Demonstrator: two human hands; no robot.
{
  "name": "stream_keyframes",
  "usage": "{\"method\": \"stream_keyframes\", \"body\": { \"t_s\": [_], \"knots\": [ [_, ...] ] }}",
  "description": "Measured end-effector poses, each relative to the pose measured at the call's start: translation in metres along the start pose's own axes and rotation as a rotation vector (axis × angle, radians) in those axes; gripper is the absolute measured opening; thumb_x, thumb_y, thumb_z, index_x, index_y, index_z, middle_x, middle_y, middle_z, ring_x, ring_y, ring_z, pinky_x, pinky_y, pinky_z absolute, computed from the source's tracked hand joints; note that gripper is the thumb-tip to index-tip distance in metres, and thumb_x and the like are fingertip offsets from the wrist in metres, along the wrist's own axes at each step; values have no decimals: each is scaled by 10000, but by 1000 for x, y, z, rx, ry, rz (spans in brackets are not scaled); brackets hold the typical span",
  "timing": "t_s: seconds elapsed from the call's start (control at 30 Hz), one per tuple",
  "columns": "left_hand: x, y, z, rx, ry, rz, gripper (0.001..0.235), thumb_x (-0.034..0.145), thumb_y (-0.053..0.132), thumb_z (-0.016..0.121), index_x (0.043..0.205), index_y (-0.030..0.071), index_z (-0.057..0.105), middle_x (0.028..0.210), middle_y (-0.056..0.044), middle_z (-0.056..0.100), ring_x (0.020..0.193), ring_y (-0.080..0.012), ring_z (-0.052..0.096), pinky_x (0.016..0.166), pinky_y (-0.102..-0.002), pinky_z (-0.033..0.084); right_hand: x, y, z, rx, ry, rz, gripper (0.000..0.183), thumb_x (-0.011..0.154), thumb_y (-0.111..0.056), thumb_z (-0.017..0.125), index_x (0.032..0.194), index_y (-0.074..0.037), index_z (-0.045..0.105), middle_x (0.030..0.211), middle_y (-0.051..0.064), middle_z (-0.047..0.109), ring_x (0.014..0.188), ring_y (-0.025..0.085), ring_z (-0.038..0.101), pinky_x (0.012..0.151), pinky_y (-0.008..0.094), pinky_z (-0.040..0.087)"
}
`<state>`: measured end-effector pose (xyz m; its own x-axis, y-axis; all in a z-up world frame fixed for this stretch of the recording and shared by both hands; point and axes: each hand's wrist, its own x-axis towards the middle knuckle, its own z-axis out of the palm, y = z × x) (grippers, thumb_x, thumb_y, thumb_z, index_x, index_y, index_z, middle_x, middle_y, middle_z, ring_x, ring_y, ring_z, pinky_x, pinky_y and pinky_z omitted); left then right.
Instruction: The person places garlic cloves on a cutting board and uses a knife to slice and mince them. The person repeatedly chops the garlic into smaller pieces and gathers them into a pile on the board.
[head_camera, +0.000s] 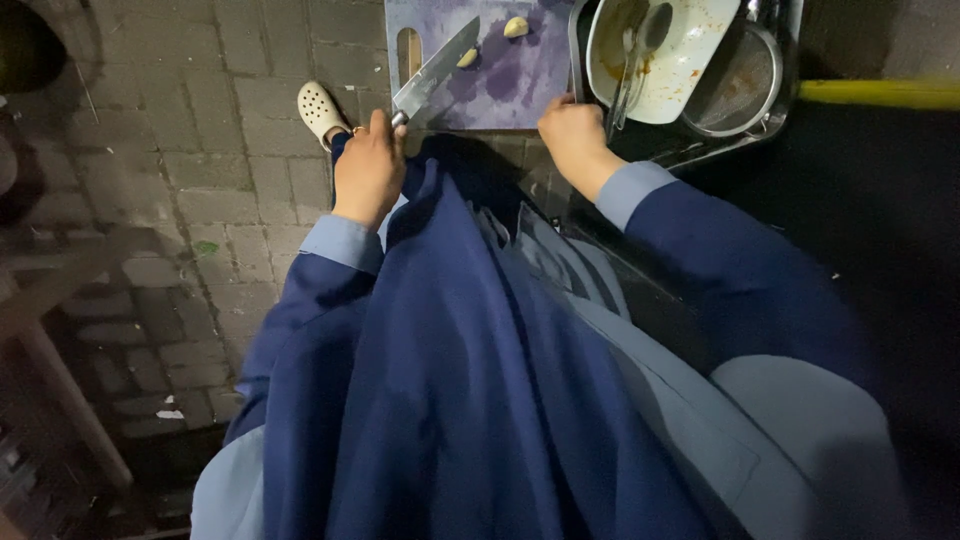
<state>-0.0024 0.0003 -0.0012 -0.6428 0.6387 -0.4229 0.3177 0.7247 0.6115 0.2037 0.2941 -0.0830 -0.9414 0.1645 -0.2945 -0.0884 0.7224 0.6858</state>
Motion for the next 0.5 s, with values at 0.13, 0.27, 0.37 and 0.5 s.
{"method": "stream_keyframes", "body": {
  "t_s": [0.13,0.27,0.37,0.5],
  "knots": [
    [1,-3,3,47,14,-10,317,1118,385,411,1104,71,459,949,-292,637,838,-537,623,632,-633,488,16,30,-71,177,158,52,407,533,-234,756,889,-74,643,531,-65,560,408,142,571,355,323,293],
    [-4,0,0,27,30,-13,303,1117,370,419,1067,72,443,952,-277,628,852,-534,601,611,-643,467,63,46,-120,653,-35,77,341,863,-321,716,1097,-91,622,631,29,650,487,270,661,370,391,436],
    [-7,1,-3,44,25,-33,309,1115,374,416,1064,71,446,972,-265,637,863,-521,612,616,-634,477,84,32,-113,971,52,209,238,894,-346,740,989,-146,653,728,82,698,606,339,685,453,456,495],
    [-12,-1,-10,47,3,-47,334,1118,391,399,1089,61,446,992,-297,627,870,-546,618,658,-650,484,80,24,-117,1066,-19,359,288,893,-467,785,914,-208,663,587,24,622,492,262,611,411,430,436]
  ]
}}
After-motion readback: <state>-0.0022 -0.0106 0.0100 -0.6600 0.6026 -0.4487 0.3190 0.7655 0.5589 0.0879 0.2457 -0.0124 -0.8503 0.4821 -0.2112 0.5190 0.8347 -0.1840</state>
